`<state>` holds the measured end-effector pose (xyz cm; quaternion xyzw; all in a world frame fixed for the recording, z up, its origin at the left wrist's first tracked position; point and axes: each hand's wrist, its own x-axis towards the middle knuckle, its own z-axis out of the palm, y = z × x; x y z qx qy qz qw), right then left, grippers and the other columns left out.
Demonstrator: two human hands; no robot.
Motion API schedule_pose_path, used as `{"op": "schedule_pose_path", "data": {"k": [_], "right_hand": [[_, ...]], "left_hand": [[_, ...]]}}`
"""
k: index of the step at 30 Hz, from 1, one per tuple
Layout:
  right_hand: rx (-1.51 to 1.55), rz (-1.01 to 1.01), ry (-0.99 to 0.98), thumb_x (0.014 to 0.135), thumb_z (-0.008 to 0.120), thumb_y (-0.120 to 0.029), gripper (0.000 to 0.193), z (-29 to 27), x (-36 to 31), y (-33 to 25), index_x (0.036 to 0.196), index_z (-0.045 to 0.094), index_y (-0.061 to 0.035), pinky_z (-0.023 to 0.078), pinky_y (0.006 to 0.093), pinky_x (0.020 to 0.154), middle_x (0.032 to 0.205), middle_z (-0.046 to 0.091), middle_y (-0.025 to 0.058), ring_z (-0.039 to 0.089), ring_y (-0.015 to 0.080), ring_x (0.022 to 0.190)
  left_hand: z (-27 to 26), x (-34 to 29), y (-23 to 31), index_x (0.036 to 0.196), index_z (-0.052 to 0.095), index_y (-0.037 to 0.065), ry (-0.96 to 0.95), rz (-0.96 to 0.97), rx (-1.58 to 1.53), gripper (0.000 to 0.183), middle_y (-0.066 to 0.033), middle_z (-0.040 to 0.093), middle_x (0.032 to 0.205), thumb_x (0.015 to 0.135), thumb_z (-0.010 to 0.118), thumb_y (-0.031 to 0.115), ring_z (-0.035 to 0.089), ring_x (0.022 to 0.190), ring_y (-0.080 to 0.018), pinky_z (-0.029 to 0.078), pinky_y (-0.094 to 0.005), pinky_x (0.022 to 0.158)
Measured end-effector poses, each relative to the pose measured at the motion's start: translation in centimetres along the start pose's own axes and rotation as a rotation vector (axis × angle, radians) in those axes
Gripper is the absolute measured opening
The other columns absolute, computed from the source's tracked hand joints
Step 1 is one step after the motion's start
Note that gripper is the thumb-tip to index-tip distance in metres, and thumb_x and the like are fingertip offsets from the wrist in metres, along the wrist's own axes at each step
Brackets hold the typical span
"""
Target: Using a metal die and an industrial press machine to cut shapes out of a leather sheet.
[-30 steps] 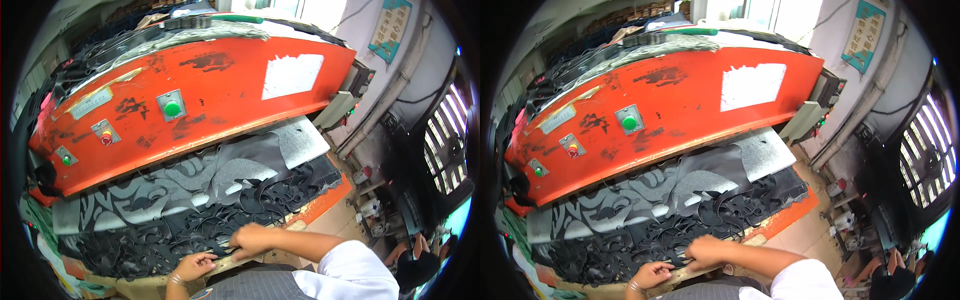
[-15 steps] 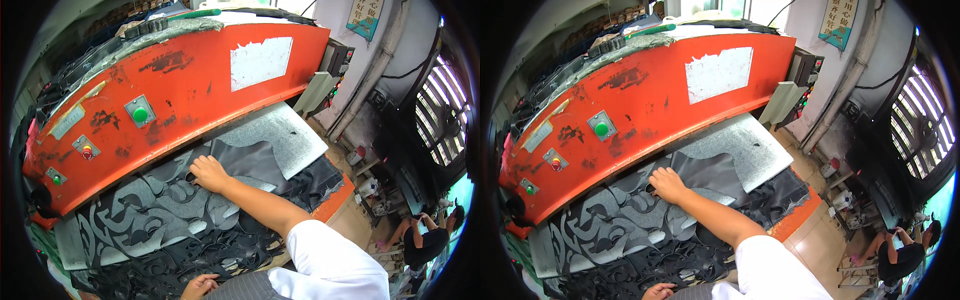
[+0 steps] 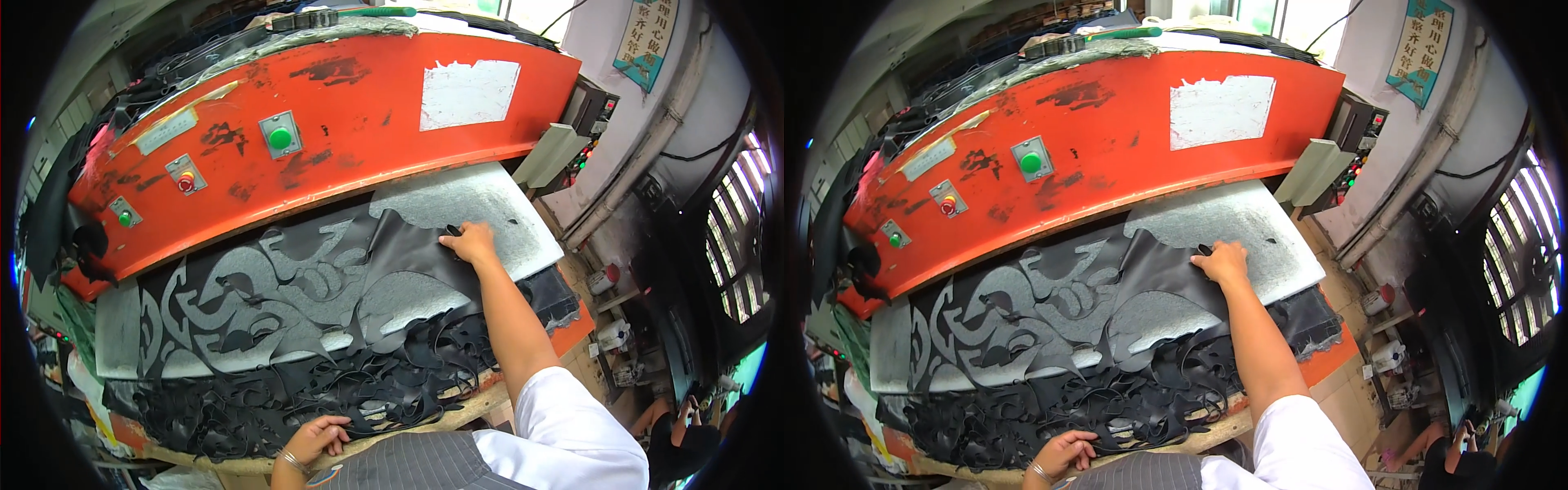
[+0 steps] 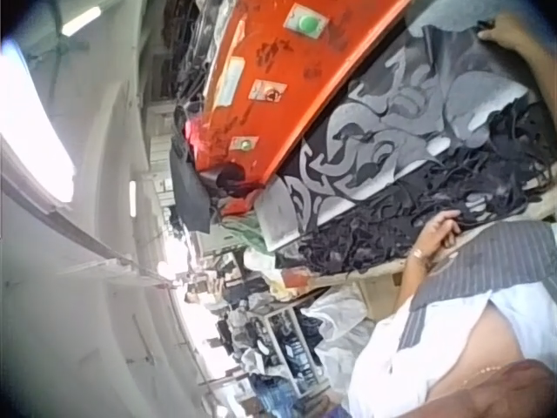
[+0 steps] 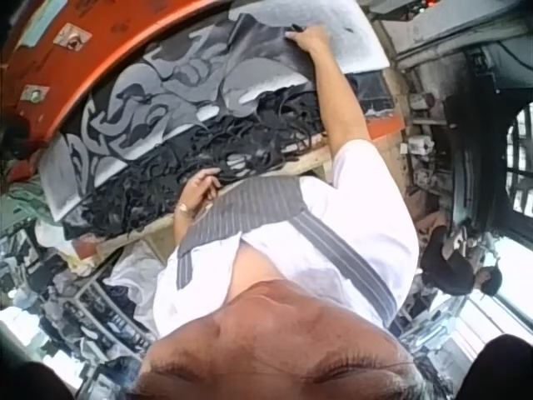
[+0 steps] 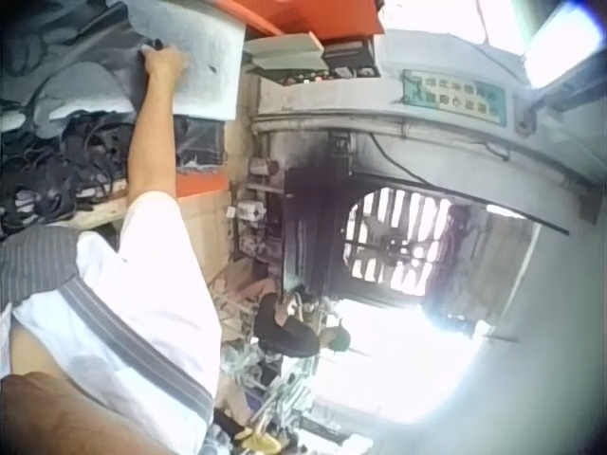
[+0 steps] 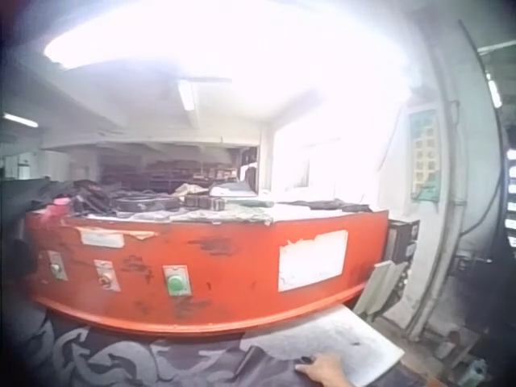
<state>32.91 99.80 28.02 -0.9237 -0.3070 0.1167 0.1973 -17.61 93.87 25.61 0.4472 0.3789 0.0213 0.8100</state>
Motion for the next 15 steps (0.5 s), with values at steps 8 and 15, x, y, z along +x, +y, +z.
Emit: {"op": "schedule_pose_path", "data": {"k": [8,15], "right_hand": [[-0.03,0.035,-0.085,0.069,0.081,-0.042,0.061,-5.2,1.1,6.8,0.109,0.067,0.0021,0.049,0.0426,0.092,0.112,0.065,0.0268,0.063,0.0365,0.107],[0.24,-0.468,0.137,0.075,0.074,-0.011,0.032,-4.9,0.3,-0.3,0.103,0.062,0.0013,0.047,0.0442,0.087,0.102,0.063,0.0233,0.059,0.0408,0.099]], "left_hand": [[0.8,-0.3,-0.8,0.129,0.051,-0.003,0.038,0.007,-0.043,0.036,-0.012,0.066,0.098,0.099,0.052,0.019,0.062,0.071,-0.0121,0.05,-0.0222,0.065],[0.9,-0.5,0.1,0.128,0.052,-0.003,0.067,-0.007,-0.032,0.036,-0.0116,0.065,0.096,0.099,0.052,0.018,0.063,0.07,-0.0119,0.051,-0.0209,0.062]]}}
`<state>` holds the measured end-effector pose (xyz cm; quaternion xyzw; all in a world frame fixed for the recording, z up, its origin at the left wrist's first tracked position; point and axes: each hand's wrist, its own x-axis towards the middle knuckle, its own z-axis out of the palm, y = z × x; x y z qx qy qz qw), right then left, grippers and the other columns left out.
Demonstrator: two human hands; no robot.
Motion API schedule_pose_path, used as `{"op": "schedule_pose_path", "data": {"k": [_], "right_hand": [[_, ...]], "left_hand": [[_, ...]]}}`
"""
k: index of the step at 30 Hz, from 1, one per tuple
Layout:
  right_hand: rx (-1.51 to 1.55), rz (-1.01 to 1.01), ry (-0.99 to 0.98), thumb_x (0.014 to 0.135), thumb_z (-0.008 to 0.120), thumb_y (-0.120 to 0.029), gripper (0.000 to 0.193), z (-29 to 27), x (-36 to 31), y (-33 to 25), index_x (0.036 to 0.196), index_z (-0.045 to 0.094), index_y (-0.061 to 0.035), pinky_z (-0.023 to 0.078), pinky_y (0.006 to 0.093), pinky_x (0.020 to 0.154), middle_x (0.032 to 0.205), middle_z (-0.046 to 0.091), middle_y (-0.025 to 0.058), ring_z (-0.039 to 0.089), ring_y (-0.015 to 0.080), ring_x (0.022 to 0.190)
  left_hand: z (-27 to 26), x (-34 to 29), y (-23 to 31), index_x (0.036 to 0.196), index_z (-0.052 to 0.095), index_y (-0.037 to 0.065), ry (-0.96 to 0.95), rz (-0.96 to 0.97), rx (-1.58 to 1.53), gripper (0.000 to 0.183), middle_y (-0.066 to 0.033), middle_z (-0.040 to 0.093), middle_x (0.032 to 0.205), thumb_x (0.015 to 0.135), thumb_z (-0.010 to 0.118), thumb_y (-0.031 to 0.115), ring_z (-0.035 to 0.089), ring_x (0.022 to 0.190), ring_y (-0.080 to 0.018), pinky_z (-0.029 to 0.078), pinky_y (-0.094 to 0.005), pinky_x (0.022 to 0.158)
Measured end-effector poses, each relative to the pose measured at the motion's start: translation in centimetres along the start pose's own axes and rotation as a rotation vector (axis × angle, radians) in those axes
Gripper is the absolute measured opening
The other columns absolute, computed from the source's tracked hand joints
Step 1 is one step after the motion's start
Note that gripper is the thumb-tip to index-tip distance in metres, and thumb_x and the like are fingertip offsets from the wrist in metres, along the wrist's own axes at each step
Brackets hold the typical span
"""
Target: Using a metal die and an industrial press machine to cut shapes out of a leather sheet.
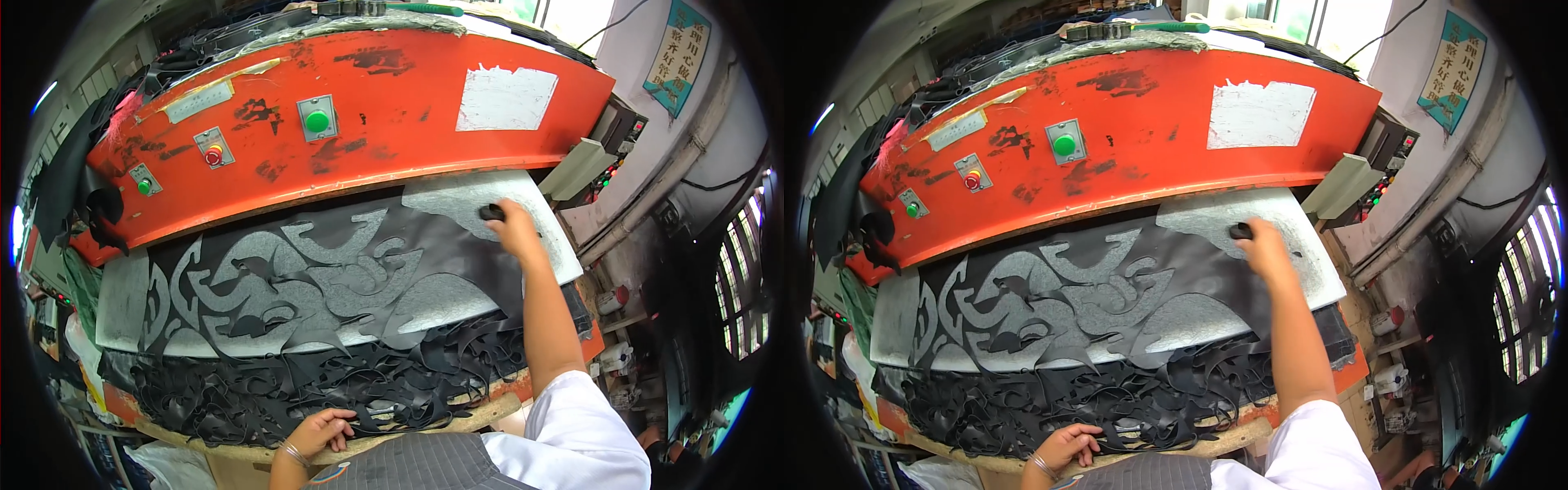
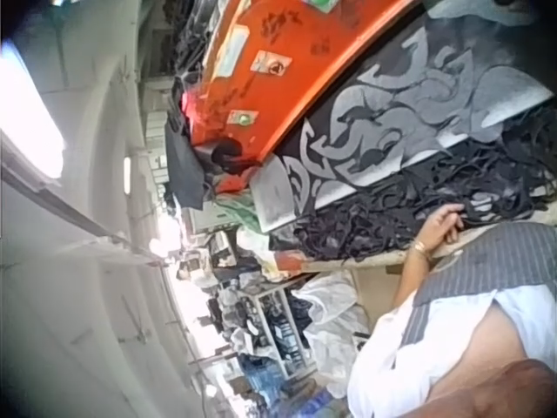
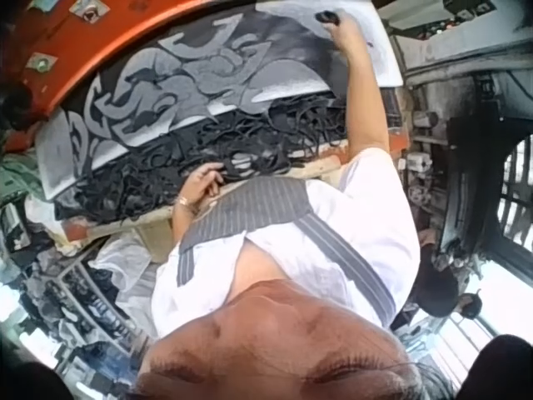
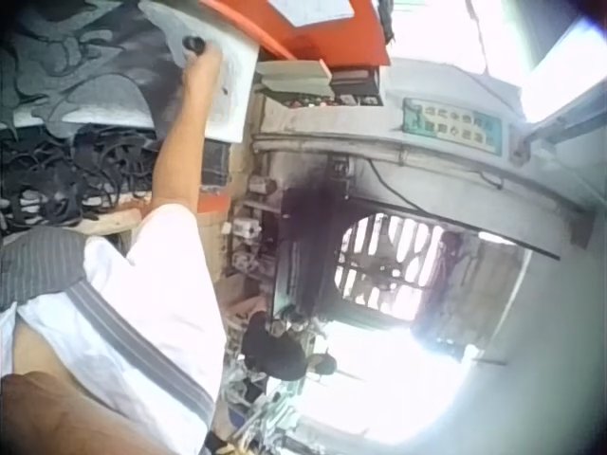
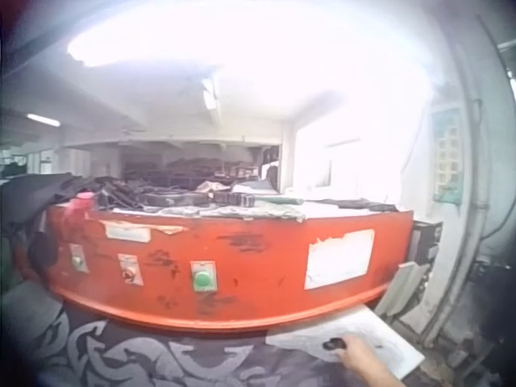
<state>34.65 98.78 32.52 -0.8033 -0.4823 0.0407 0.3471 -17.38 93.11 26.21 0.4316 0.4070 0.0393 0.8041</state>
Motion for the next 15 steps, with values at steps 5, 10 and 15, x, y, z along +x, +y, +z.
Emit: {"op": "schedule_pose_path", "data": {"k": [5,10,15], "right_hand": [[-0.007,-0.534,-0.217,0.073,0.049,0.012,0.043,10.2,4.6,-4.3,0.104,0.068,-0.0099,0.043,0.0389,0.099,0.116,0.057,0.0147,0.05,0.0355,0.113],[-0.071,-0.472,-0.489,0.076,0.049,0.011,0.044,14.4,7.4,-6.5,0.11,0.067,-0.0113,0.044,0.0384,0.097,0.114,0.058,0.014,0.051,0.0337,0.113],[-0.17,-0.416,-0.648,0.076,0.049,0.012,0.047,14.4,8.4,-7.6,0.112,0.066,-0.0136,0.044,0.0379,0.098,0.115,0.058,0.0128,0.052,0.0327,0.113]], "left_hand": [[-0.1,0.5,-0.5,0.128,0.051,-0.004,-0.019,-0.026,-0.053,0.035,-0.0125,0.065,0.097,0.1,0.051,0.017,0.064,0.07,-0.0123,0.052,-0.0207,0.061],[-0.1,0.1,-0.9,0.13,0.053,0.0,-0.002,-0.027,-0.07,0.035,-0.0095,0.067,0.098,0.1,0.051,0.018,0.063,0.071,-0.0099,0.051,-0.0206,0.063],[-0.5,0.5,-0.5,0.13,0.053,0.0,-0.029,-0.035,-0.087,0.035,-0.0095,0.067,0.101,0.1,0.052,0.017,0.063,0.072,-0.0091,0.051,-0.02,0.065]]}}
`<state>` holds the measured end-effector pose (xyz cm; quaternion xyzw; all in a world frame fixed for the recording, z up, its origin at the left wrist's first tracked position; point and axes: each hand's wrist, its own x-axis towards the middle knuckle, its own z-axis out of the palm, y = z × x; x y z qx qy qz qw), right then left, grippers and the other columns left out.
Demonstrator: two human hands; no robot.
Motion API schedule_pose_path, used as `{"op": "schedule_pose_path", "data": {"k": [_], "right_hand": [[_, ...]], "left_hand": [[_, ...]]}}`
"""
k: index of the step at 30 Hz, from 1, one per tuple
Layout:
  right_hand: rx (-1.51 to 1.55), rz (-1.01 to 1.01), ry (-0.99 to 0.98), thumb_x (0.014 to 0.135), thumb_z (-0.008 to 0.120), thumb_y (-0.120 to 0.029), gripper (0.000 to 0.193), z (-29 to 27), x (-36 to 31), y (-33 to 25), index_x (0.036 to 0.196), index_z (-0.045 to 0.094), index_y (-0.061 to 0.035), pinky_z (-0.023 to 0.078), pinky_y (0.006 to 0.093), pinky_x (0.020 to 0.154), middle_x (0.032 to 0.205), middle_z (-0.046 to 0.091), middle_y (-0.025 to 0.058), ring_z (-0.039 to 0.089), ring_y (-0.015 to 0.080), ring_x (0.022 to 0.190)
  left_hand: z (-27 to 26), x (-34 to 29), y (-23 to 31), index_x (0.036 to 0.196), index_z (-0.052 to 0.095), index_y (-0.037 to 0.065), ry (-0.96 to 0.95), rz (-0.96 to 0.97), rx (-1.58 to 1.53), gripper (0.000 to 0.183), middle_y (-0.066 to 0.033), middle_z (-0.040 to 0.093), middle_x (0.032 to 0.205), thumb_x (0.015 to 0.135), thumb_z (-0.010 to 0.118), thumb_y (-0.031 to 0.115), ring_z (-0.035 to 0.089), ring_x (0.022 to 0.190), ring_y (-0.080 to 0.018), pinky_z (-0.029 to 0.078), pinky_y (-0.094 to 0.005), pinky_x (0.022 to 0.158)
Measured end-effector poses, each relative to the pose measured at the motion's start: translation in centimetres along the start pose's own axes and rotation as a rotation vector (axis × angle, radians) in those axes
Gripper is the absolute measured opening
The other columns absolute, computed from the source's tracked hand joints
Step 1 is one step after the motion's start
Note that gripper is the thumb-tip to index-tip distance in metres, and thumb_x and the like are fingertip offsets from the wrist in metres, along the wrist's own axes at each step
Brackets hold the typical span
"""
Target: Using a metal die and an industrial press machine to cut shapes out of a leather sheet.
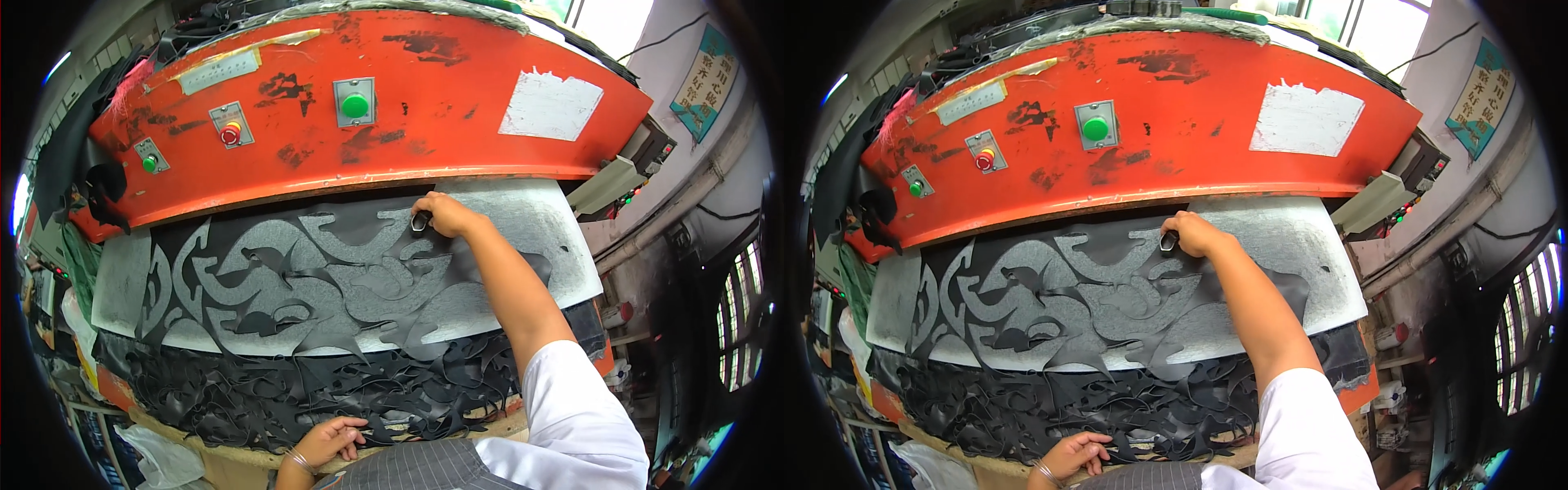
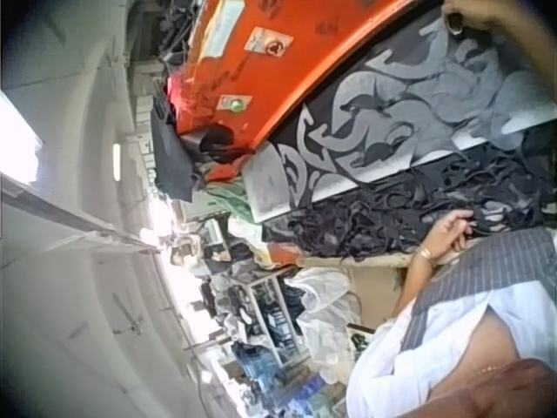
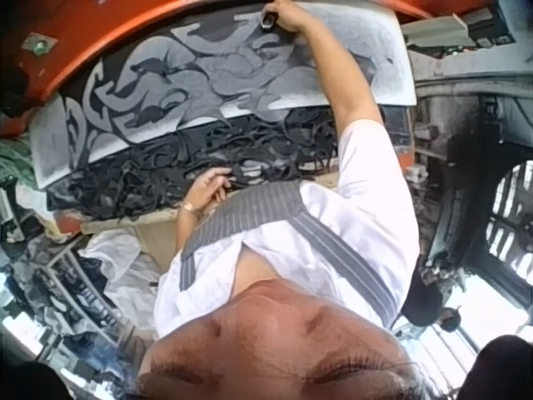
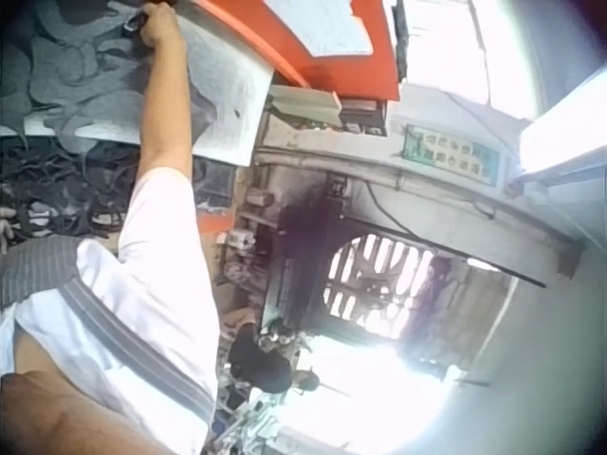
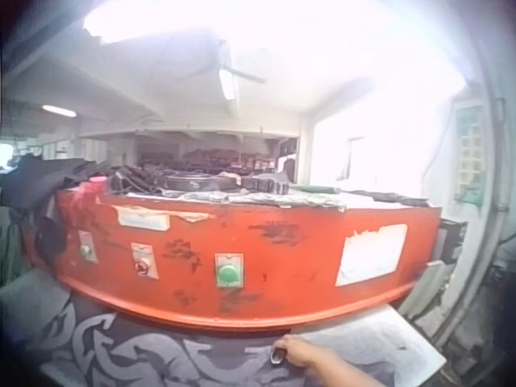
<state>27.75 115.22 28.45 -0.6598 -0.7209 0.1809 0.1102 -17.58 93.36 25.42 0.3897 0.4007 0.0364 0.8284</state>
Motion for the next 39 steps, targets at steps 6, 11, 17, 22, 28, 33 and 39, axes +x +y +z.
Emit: {"op": "schedule_pose_path", "data": {"k": [6,11,17,22,28,33,39], "right_hand": [[0.024,-0.123,0.018,0.077,0.061,0.004,0.047,-0.4,-0.2,0.2,0.121,0.063,-0.0128,0.043,0.0387,0.1,0.12,0.057,0.0149,0.051,0.0329,0.117],[0.055,-0.092,0.441,0.08,0.075,-0.018,0.056,-2.0,-3.9,-1.8,0.13,0.053,-0.0108,0.048,0.04,0.093,0.118,0.059,0.0166,0.058,0.0308,0.108],[0.134,-0.159,0.693,0.083,0.072,-0.031,0.043,-6.1,0.4,-15.4,0.113,0.051,-0.0081,0.051,0.0404,0.07,0.091,0.066,0.0129,0.066,0.0309,0.08],[0.075,0.001,0.703,0.082,0.073,-0.033,0.038,-7.0,2.1,-19.6,0.101,0.052,-0.0077,0.05,0.0407,0.065,0.076,0.066,0.0121,0.066,0.0313,0.074],[0.206,0.009,0.697,0.082,0.076,-0.026,0.031,-8.4,-7.1,-11.4,0.092,0.057,-0.0035,0.05,0.0348,0.062,0.074,0.066,0.0115,0.065,0.0214,0.067],[0.131,0.134,0.462,0.081,0.073,-0.02,0.021,-7.6,-9.3,-10.0,0.09,0.064,-0.0039,0.051,0.0372,0.066,0.078,0.068,0.0128,0.066,0.0268,0.071],[-0.133,0.008,0.4,0.08,0.069,-0.018,0.019,-4.3,-8.4,-7.0,0.092,0.063,-0.0046,0.05,0.0429,0.075,0.087,0.067,0.0148,0.064,0.0334,0.089]], "left_hand": [[-1.5,-1.4,2.3,0.128,0.054,-0.002,-0.091,0.101,0.031,0.033,-0.0121,0.067,0.102,0.098,0.053,0.014,0.066,0.08,-0.0149,0.054,-0.025,0.069],[-8.0,0.2,13.3,0.12,0.057,0.0,0.491,0.665,0.138,0.038,-0.0103,0.066,0.1,0.09,0.063,0.022,0.065,0.085,-0.0189,0.055,-0.0306,0.068],[-26.8,2.8,27.6,0.149,0.023,-0.002,1.495,1.169,0.462,0.079,-0.0244,0.026,0.154,0.086,0.065,0.02,0.027,0.143,-0.0337,0.024,-0.038,0.115],[-34.0,-2.7,30.5,0.148,0.025,-0.004,1.529,1.233,0.691,0.074,-0.0233,0.03,0.153,0.084,0.059,0.011,0.029,0.143,-0.0291,0.024,-0.0331,0.115],[-16.8,-2.4,17.7,0.124,0.058,0.0,0.788,0.877,0.838,0.041,-0.0136,0.064,0.118,0.087,0.065,0.017,0.061,0.107,-0.0201,0.049,-0.0338,0.09],[-3.9,-4.5,2.2,0.095,0.073,0.006,0.125,0.427,0.729,0.018,-0.0047,0.072,0.084,0.088,0.069,0.022,0.066,0.073,-0.0116,0.052,-0.0263,0.067],[-1.9,-2.9,0.1,0.108,0.07,0.008,0.159,0.197,0.808,0.024,-0.0044,0.071,0.081,0.092,0.065,0.025,0.062,0.068,-0.0097,0.05,-0.0253,0.065]]}}
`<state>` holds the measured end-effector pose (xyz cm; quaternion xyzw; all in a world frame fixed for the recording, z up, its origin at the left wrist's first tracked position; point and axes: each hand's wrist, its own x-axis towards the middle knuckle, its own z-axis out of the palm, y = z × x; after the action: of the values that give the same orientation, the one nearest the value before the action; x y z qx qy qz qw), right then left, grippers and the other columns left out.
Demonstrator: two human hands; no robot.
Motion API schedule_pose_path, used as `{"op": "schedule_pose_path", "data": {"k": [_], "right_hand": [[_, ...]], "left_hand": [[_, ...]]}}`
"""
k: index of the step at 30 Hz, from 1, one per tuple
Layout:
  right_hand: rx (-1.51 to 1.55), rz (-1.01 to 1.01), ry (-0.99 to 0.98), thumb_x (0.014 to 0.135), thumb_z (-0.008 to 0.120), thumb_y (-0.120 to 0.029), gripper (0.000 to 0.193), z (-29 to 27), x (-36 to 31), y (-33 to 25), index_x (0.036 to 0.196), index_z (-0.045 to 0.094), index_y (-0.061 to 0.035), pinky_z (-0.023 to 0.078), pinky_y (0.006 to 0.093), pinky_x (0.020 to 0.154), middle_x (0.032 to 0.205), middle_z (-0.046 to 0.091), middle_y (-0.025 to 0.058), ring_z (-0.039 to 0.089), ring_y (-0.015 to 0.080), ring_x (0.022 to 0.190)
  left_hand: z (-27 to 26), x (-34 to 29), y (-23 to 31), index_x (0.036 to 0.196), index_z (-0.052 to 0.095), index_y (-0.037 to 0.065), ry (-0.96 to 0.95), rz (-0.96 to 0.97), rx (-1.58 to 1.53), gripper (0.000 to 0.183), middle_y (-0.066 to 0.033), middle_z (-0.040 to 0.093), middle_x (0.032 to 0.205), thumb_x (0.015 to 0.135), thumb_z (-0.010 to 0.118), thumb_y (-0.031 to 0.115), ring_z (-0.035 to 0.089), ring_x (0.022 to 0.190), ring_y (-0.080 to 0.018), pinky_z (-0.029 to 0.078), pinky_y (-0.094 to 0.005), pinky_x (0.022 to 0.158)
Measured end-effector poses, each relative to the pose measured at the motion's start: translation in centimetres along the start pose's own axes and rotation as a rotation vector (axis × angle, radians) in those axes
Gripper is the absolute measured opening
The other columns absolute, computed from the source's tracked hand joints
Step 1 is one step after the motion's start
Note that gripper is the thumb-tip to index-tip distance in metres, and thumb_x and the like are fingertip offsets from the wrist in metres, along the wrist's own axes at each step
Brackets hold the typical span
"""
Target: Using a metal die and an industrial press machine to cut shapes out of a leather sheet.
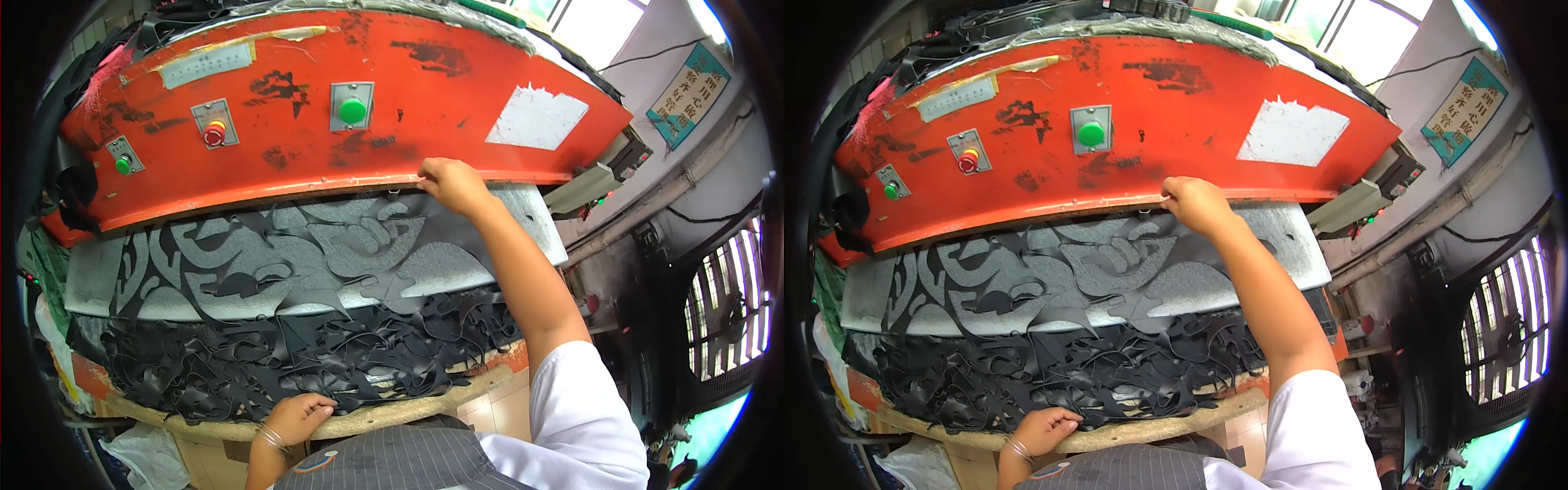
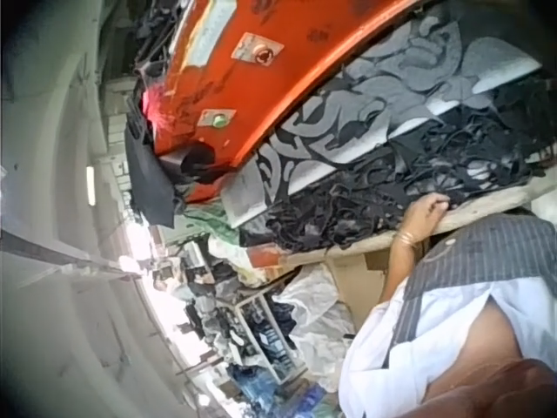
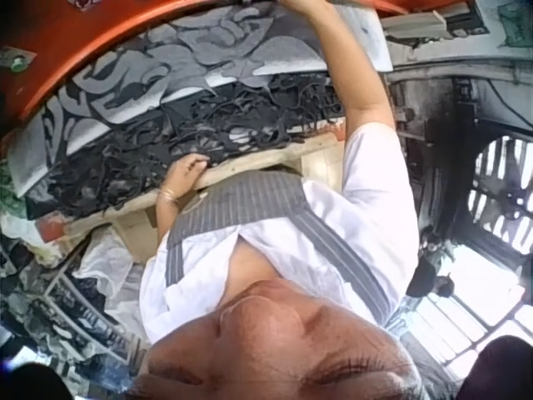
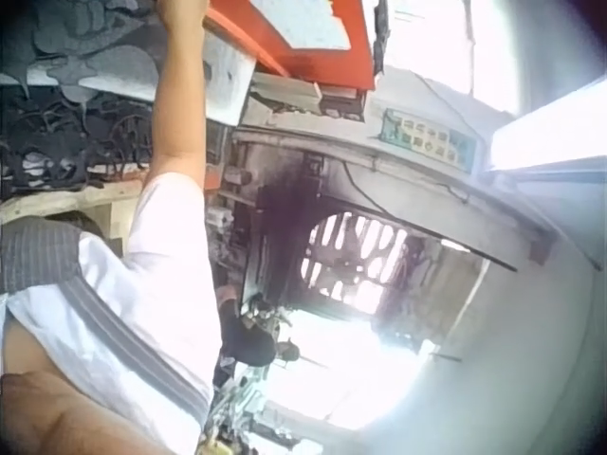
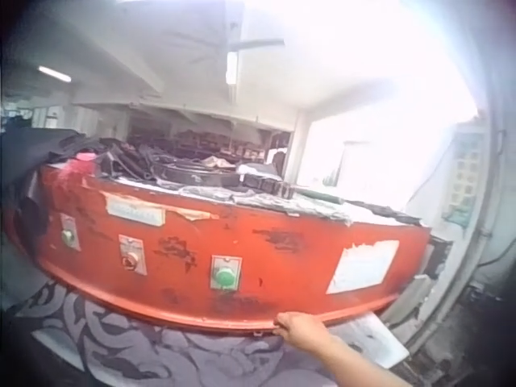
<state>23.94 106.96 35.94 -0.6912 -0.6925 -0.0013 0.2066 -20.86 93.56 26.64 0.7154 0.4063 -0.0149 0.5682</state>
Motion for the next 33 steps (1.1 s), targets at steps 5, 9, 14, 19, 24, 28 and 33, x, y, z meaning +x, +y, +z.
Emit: {"op": "schedule_pose_path", "data": {"k": [5,9,14,19,24,28,33], "right_hand": [[-0.34,-0.389,0.018,0.082,0.06,-0.013,0.014,4.6,0.6,3.1,0.094,0.063,-0.0078,0.051,0.044,0.08,0.098,0.064,0.0073,0.062,0.0291,0.094],[-0.55,-0.515,0.032,0.084,0.055,-0.017,0.025,7.9,0.8,3.8,0.107,0.064,-0.0123,0.047,0.034,0.079,0.11,0.062,0.0014,0.056,0.0184,0.106],[-0.565,-0.532,0.069,0.086,0.052,-0.017,0.027,9.7,3.0,5.0,0.11,0.062,-0.012,0.043,0.0329,0.084,0.12,0.061,-0.0002,0.055,0.0175,0.108],[-0.343,-0.464,-0.19,0.086,0.05,-0.012,0.015,9.0,5.2,5.7,0.098,0.058,-0.0078,0.049,0.0348,0.085,0.101,0.061,0.0063,0.057,0.0243,0.102],[-0.297,-0.542,-0.193,0.085,0.051,-0.011,0.015,9.2,4.9,6.4,0.098,0.056,-0.0069,0.049,0.0344,0.083,0.096,0.06,0.0082,0.057,0.0247,0.099],[-0.333,-0.596,-0.29,0.087,0.055,-0.019,0.019,8.4,5.6,6.9,0.1,0.056,-0.0053,0.048,0.0358,0.084,0.097,0.059,0.0082,0.056,0.0261,0.099],[-0.381,-0.57,-0.376,0.084,0.058,-0.058,0.06,7.7,5.4,4.8,0.108,0.057,-0.0036,0.047,0.0397,0.086,0.099,0.057,0.0077,0.054,0.0292,0.1]], "left_hand": [[-0.1,0.2,0.5,0.109,0.07,0.007,-0.038,-0.039,-0.069,0.023,-0.0024,0.069,0.08,0.092,0.064,0.022,0.059,0.07,-0.0078,0.047,-0.0231,0.065],[-0.6,1.1,-1.6,0.113,0.068,0.006,-0.186,-0.099,-0.319,0.025,-0.002,0.068,0.085,0.096,0.061,0.022,0.059,0.075,-0.0067,0.047,-0.0223,0.066],[-1.9,1.6,-1.4,0.12,0.062,0.001,-0.313,-0.237,-0.702,0.027,-0.0012,0.06,0.082,0.1,0.052,0.016,0.049,0.067,-0.0052,0.042,-0.0186,0.061],[-1.9,2.1,-1.4,0.124,0.058,-0.001,-0.279,-0.288,-0.866,0.03,-0.0022,0.06,0.084,0.101,0.049,0.016,0.049,0.067,-0.0052,0.042,-0.0182,0.061],[-2.0,1.5,-1.3,0.126,0.057,-0.001,-0.226,-0.271,-0.861,0.031,-0.0022,0.06,0.083,0.101,0.049,0.015,0.051,0.068,-0.0052,0.043,-0.0184,0.062],[-2.0,1.0,-1.2,0.128,0.056,0.0,-0.15,-0.232,-0.793,0.032,-0.0019,0.06,0.083,0.1,0.05,0.014,0.052,0.068,-0.0054,0.045,-0.0192,0.064],[-1.6,0.9,-0.9,0.127,0.056,-0.001,-0.138,-0.198,-0.744,0.033,-0.005,0.062,0.083,0.1,0.049,0.018,0.054,0.067,-0.0074,0.043,-0.0194,0.062]]}}
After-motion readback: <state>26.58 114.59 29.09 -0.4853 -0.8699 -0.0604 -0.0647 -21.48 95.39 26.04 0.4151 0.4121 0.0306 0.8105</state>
